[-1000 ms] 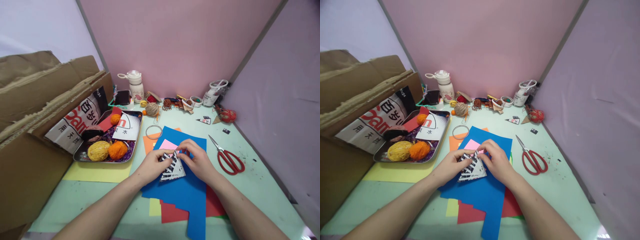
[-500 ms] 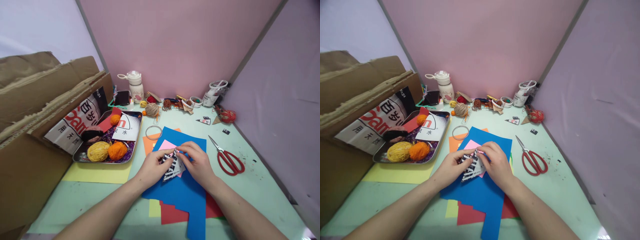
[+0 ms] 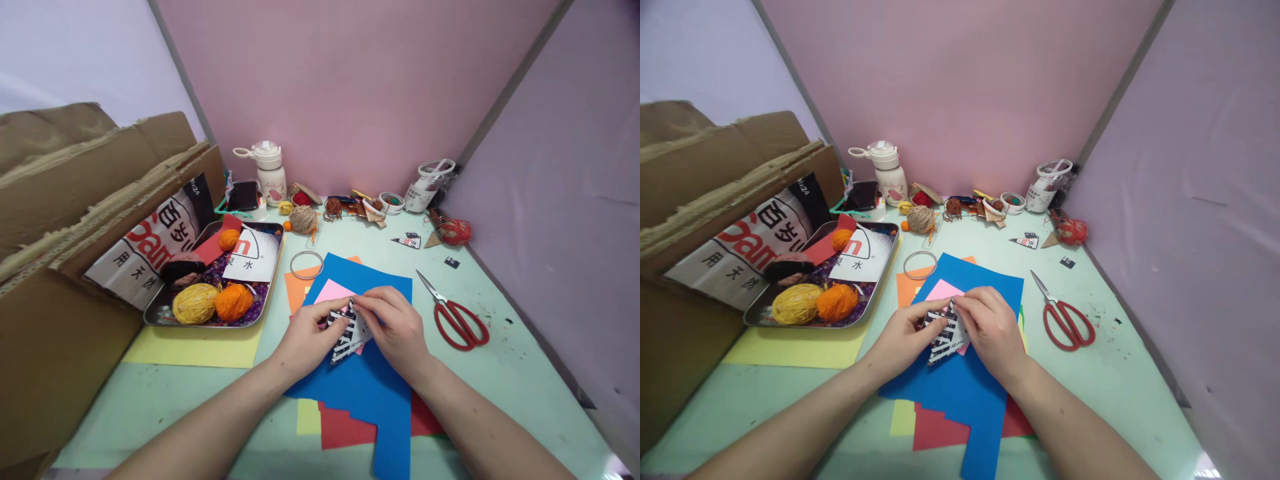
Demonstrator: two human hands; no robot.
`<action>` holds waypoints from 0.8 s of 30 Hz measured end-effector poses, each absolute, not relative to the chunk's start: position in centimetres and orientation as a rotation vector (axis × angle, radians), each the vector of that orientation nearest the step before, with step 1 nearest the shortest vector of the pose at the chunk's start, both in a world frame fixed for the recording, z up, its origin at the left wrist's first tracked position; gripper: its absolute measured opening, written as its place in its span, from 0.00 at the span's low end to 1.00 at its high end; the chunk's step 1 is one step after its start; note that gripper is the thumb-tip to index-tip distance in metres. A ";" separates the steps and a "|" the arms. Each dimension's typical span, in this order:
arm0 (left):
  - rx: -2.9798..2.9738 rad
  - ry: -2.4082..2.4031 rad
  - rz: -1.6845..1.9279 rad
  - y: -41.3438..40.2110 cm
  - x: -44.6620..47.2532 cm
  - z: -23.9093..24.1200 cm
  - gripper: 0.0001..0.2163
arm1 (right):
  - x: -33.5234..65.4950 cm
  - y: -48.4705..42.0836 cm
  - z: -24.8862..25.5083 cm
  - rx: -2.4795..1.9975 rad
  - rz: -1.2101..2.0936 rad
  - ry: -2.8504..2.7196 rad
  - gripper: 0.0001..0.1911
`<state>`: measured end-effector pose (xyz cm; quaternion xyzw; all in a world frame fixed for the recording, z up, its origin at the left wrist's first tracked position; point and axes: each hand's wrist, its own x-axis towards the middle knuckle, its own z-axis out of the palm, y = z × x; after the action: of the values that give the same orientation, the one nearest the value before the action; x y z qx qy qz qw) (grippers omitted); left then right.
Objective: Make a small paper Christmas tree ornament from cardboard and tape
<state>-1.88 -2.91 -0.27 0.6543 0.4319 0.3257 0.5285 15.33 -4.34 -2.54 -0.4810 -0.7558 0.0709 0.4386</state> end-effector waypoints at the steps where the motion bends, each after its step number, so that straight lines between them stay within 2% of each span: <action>1: 1.564 1.031 0.787 -2.9 -1.9 -0.3 0.17 | 15.4 -4.4 -2.6 -1.191 0.174 -1.877 0.10; 11: 1.460 1.049 0.836 -3.0 -1.8 -0.4 0.16 | 15.3 -4.6 -2.1 -1.171 0.203 -1.826 0.09; 14: 1.298 1.072 0.846 -2.8 -1.8 -0.5 0.18 | 15.1 -4.6 -1.6 -1.235 0.269 -1.740 0.07; 18: 0.939 1.039 0.923 -2.1 -2.1 -0.8 0.21 | 15.2 -4.2 -1.4 -1.306 0.367 -1.655 0.11; 21: 0.780 0.976 0.996 -1.6 -2.3 -0.9 0.18 | 15.5 -3.6 -1.5 -1.384 0.583 -1.502 0.12; 24: 0.739 0.936 0.994 -1.4 -2.4 -0.7 0.15 | 15.8 -3.1 -1.6 -1.386 0.951 -1.298 0.14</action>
<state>-2.37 -1.45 -0.75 0.3336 0.4225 0.4486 0.7134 15.79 -3.11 -1.62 -0.5699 -0.5338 0.3912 0.4871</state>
